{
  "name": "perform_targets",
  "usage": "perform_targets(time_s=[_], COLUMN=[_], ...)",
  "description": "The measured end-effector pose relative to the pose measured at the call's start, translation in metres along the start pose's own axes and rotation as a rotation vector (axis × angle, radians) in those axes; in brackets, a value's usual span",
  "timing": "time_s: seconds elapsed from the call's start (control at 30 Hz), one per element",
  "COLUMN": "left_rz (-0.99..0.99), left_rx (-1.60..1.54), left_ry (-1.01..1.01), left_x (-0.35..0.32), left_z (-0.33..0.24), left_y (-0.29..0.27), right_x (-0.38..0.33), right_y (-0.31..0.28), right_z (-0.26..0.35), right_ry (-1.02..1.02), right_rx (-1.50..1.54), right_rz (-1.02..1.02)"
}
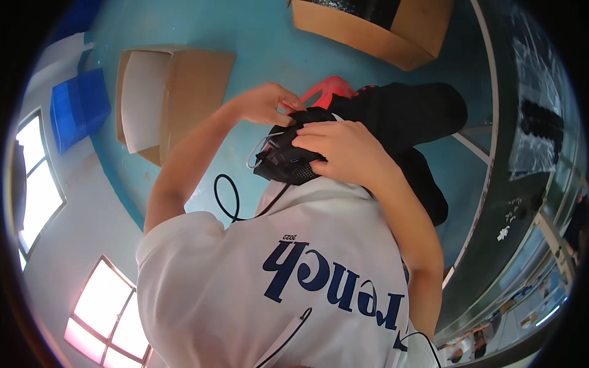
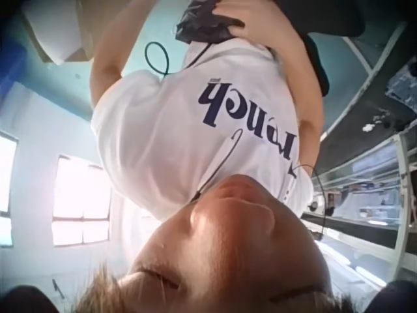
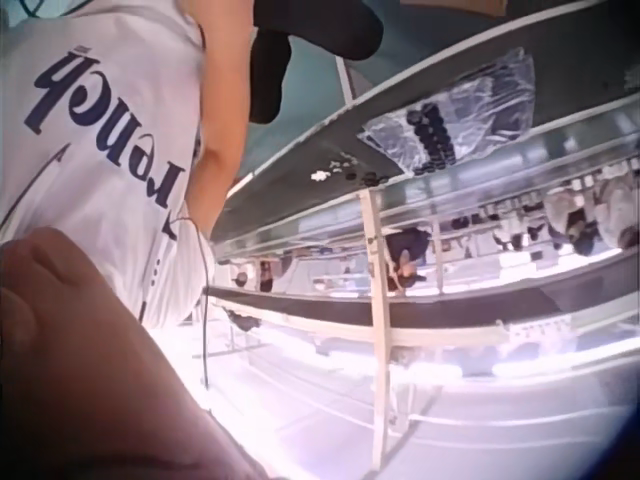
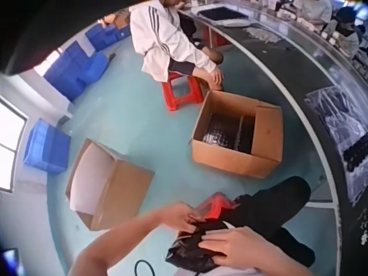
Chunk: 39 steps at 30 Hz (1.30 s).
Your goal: The recorder is picking up small black electronic components from the workbench and placing them into clear plastic bags.
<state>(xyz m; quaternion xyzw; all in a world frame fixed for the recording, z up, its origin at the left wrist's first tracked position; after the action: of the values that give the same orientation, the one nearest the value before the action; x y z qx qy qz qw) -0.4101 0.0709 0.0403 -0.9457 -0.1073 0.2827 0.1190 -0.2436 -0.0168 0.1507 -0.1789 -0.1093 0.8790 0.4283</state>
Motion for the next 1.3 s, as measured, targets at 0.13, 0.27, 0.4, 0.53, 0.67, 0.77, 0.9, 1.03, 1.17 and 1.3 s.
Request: perform_targets(time_s=[0.13, 0.27, 0.4, 0.53, 0.67, 0.77, 0.9, 1.03, 1.17, 1.3], left_rz=[-0.059, -0.134, -0.138, -0.197, -0.208, -0.209, -0.099, -0.094, -0.151, -0.118], left_rx=[-0.025, -0.088, -0.13, -0.402, -0.255, -0.184, -0.119, -0.165, -0.204, -0.35], left_ry=[-0.104, -0.109, -0.12, -0.136, -0.08, -0.118, -0.15, -0.127, 0.006, -0.013], left_x=[-0.004, -0.009, -0.02, -0.047, -0.068, -0.068, -0.058, -0.059, -0.061, -0.065], left_z=[0.02, 0.034, 0.041, 0.059, 0.039, 0.023, 0.009, 0.013, 0.013, 0.017], left_y=[-0.004, -0.003, 0.001, 0.01, 0.017, 0.016, 0.012, 0.011, 0.009, 0.007], right_x=[0.015, 0.023, 0.024, 0.023, 0.02, 0.018, 0.012, 0.01, 0.005, 0.007], right_y=[-0.001, -0.005, -0.003, -0.002, 0.001, 0.003, 0.004, 0.007, 0.006, 0.007], right_z=[-0.015, -0.013, -0.014, -0.016, -0.015, -0.016, -0.016, -0.018, -0.014, -0.016], right_ry=[-0.046, -0.119, -0.111, -0.096, -0.103, -0.12, -0.156, -0.183, -0.222, -0.28], right_rx=[0.022, 0.037, 0.025, 0.032, 0.071, 0.094, 0.144, 0.151, 0.175, 0.229], right_rz=[0.007, 0.023, 0.034, 0.043, 0.024, -0.002, -0.021, -0.041, -0.1, -0.151])
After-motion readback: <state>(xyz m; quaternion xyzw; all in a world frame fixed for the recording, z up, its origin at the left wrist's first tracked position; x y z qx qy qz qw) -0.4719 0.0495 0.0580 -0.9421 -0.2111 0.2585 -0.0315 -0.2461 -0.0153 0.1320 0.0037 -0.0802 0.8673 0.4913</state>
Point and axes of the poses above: each hand's wrist, its own x-axis towards the middle knuckle, its own y-axis out of the palm, z = x × y, the point moved 5 cm from there along x, towards the middle knuckle, and after that the axes turned 12 degrees about x, right-handed, at the moved point
